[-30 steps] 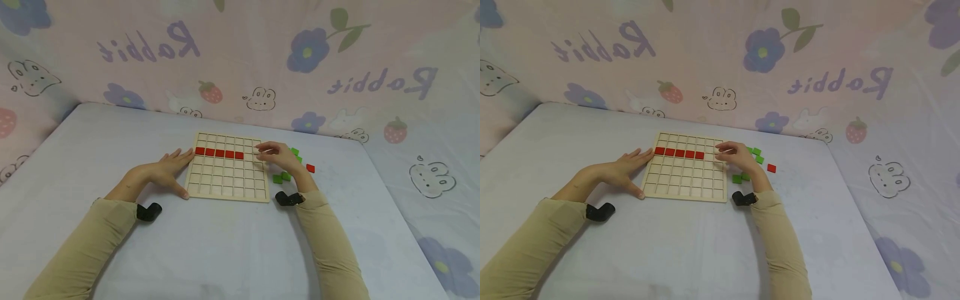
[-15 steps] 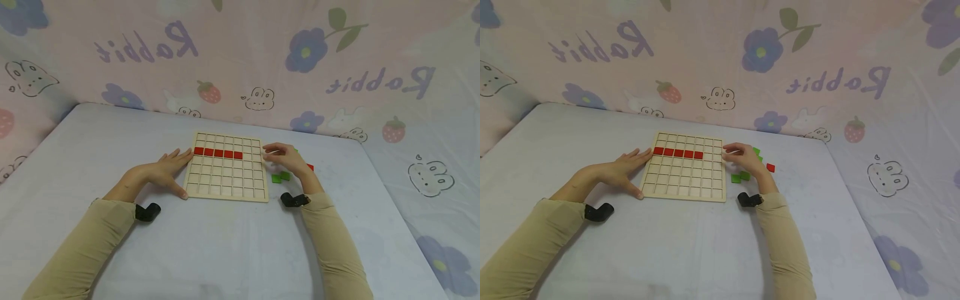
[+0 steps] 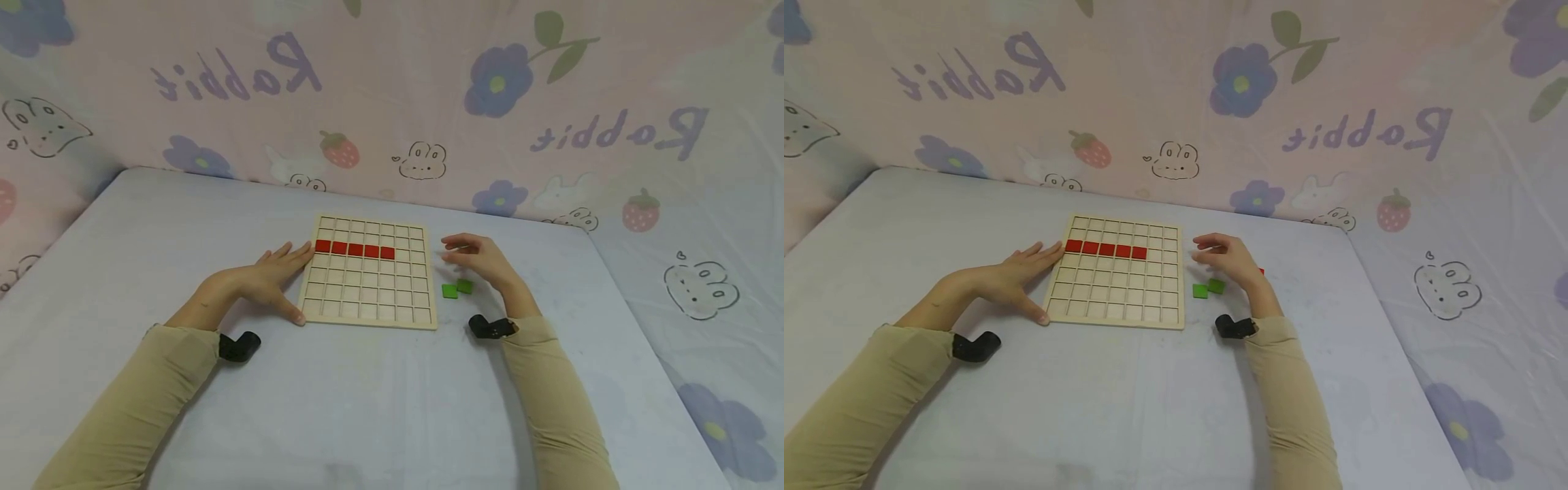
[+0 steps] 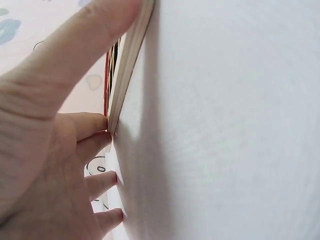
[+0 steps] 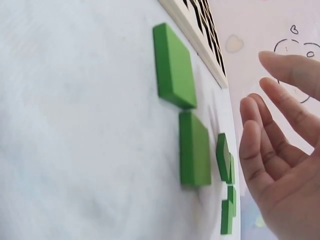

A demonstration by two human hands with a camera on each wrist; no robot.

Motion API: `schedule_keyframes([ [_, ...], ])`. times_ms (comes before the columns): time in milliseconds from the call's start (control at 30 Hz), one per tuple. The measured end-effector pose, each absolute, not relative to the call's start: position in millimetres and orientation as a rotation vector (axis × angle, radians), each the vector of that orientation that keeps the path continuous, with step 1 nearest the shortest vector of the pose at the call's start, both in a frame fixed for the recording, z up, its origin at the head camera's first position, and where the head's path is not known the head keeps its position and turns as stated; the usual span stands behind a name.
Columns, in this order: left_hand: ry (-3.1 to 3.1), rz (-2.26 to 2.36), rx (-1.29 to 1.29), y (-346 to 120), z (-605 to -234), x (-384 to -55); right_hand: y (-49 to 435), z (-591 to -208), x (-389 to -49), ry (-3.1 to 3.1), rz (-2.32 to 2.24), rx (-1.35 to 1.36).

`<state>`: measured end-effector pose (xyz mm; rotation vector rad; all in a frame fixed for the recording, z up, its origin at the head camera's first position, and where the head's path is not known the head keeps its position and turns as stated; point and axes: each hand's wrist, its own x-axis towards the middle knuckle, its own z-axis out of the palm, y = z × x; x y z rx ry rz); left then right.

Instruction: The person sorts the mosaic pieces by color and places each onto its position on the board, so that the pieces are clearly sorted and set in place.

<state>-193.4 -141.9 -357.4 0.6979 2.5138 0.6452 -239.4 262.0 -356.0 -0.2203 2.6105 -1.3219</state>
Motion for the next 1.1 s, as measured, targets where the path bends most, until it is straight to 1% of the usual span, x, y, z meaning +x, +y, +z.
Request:
schedule_keyframes([
  [967, 2.508, 0.654, 0.706, -143, -361, -195, 303, -359, -228, 2.674, -1.296, -0.093],
  [1100, 2.510, 0.645, 0.707, -144, -361, -195, 302, -349, -221, 2.672, -1.286, -0.075],
])
